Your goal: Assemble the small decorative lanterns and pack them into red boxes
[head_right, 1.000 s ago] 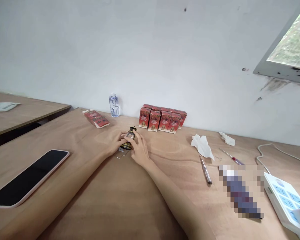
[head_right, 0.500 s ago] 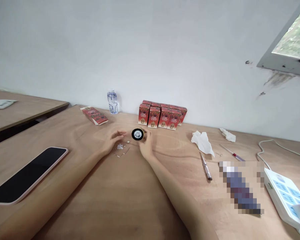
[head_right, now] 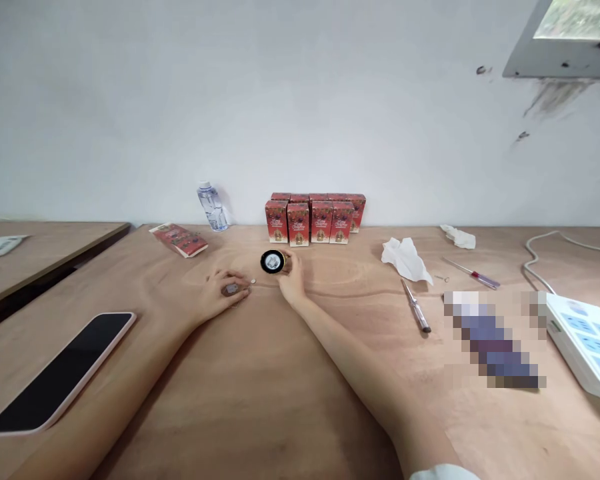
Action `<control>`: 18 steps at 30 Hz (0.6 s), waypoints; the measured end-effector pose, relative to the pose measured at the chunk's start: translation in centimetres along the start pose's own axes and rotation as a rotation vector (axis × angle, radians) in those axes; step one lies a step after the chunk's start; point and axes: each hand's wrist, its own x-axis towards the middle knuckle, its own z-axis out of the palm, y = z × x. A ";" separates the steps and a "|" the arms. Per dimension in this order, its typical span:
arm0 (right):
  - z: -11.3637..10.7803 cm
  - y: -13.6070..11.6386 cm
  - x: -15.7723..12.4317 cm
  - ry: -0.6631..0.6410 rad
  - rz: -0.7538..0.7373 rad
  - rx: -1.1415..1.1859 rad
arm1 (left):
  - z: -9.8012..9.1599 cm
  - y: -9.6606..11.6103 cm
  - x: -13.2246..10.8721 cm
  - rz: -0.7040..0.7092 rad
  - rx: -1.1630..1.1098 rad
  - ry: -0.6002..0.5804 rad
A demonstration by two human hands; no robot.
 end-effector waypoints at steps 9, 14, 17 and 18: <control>0.1 -0.4 -0.3 -0.033 0.027 -0.026 | 0.5 -0.4 0.0 0.008 0.070 -0.006; 0.1 -0.8 -0.4 -0.058 0.029 -0.075 | -0.2 0.3 0.2 0.042 0.061 0.055; 0.1 -1.2 -0.5 -0.104 0.012 -0.115 | -1.6 2.0 0.1 0.068 0.063 0.137; 0.1 -1.3 -0.7 -0.122 0.006 -0.119 | -2.0 2.7 0.1 0.087 0.063 0.159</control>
